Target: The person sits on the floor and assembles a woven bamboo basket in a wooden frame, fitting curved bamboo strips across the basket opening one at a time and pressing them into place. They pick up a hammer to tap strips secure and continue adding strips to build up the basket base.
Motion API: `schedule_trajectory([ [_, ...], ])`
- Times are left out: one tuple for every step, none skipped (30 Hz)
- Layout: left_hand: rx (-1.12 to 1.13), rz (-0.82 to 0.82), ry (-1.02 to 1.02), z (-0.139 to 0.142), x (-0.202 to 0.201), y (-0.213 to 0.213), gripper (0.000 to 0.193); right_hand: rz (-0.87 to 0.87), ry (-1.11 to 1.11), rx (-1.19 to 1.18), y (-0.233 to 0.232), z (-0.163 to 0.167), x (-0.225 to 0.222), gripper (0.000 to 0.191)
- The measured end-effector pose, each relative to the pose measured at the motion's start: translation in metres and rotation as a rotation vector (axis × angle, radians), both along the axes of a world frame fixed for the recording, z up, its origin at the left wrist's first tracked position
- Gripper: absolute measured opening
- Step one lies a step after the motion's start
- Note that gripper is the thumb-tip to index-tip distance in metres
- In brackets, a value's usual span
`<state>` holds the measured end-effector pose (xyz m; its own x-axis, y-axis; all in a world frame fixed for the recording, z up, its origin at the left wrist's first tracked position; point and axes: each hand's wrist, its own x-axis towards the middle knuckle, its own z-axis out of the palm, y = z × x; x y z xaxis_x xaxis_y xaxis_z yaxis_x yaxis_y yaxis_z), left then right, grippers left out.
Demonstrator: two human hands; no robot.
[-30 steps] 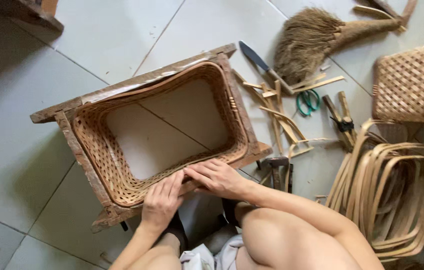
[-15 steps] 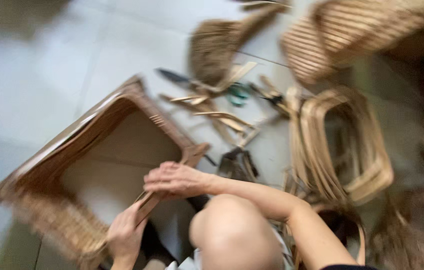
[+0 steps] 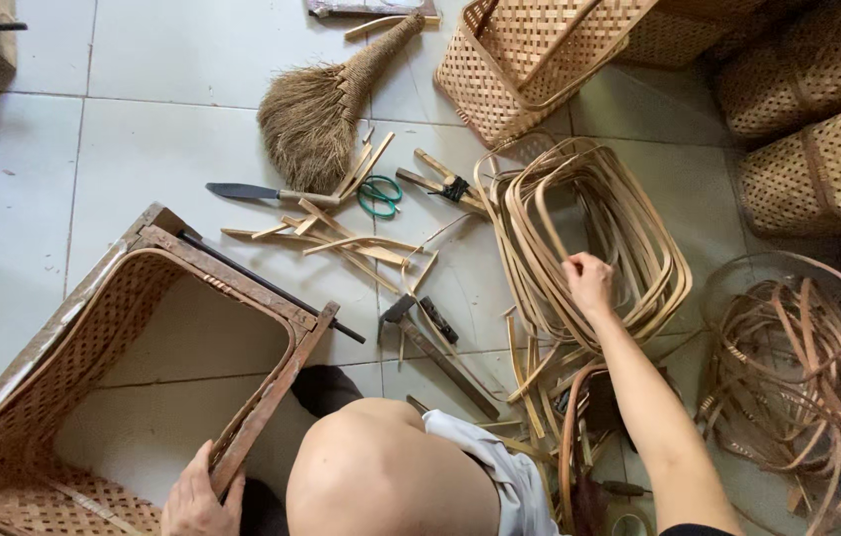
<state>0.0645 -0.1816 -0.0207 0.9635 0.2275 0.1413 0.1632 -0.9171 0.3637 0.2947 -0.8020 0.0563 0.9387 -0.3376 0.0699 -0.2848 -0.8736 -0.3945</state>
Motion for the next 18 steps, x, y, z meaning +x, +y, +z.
schedule_trajectory([
  [-0.001,0.0,-0.018,0.002,0.001,0.0,0.075,0.061,-0.106,-0.079,-0.001,-0.001,-0.003,0.016],
  [0.001,0.002,-0.026,0.004,0.003,-0.001,0.075,0.125,-0.213,-0.158,-0.002,-0.002,-0.005,0.014],
  [0.001,0.005,-0.035,0.008,0.007,-0.003,0.074,0.147,-0.261,-0.16,-0.001,0.0,-0.005,0.012],
  [0.002,0.012,-0.043,0.012,0.009,-0.005,0.074,0.173,-0.309,-0.161,0.001,0.003,-0.003,0.01],
  [-0.023,0.013,-0.039,0.018,0.012,-0.008,0.072,0.207,-0.356,-0.162,0.005,0.007,0.0,0.009],
  [-0.048,0.017,-0.035,0.025,0.017,-0.012,0.07,0.268,-0.384,-0.178,0.01,0.011,0.006,0.007],
  [-0.071,0.021,-0.029,0.032,0.022,-0.015,0.068,0.329,-0.41,-0.19,0.017,0.015,0.012,0.007],
  [-0.127,-0.002,-0.086,0.041,0.026,-0.018,0.065,0.397,-0.438,-0.196,0.028,0.017,0.018,0.009],
  [-0.177,-0.015,-0.15,0.05,0.032,-0.021,0.063,0.431,-0.342,-0.244,0.042,0.02,0.028,0.007],
  [-0.224,-0.022,-0.214,0.059,0.039,-0.022,0.06,0.471,-0.247,-0.292,0.059,0.022,0.034,0.005],
  [-0.272,-0.008,-0.229,0.069,0.047,-0.019,0.055,0.512,-0.15,-0.341,0.081,0.021,0.038,0.005],
  [-0.318,0.005,-0.244,0.078,0.057,-0.015,0.05,0.727,-0.275,-0.331,0.107,0.017,0.043,0.01],
  [-0.352,0.009,-0.273,0.087,0.068,-0.01,0.045,0.94,-0.406,-0.315,0.133,0.014,0.047,0.016],
  [-0.384,0.014,-0.307,0.096,0.08,-0.003,0.041,1.061,-0.412,-0.221,0.161,0.011,0.048,0.026],
  [-0.392,0.025,-0.312,0.105,0.09,0.004,0.039,1.18,-0.413,-0.124,0.189,0.007,0.048,0.037],
  [-0.402,0.033,-0.315,0.114,0.098,0.011,0.037,1.265,-0.402,-0.06,0.215,0.005,0.048,0.035],
  [-0.392,0.042,-0.328,0.122,0.104,0.019,0.036,1.349,-0.39,0.003,0.24,0.004,0.047,0.033],
  [-0.381,0.05,-0.342,0.129,0.108,0.025,0.036,1.433,-0.377,0.066,0.264,0.004,0.048,0.032],
])
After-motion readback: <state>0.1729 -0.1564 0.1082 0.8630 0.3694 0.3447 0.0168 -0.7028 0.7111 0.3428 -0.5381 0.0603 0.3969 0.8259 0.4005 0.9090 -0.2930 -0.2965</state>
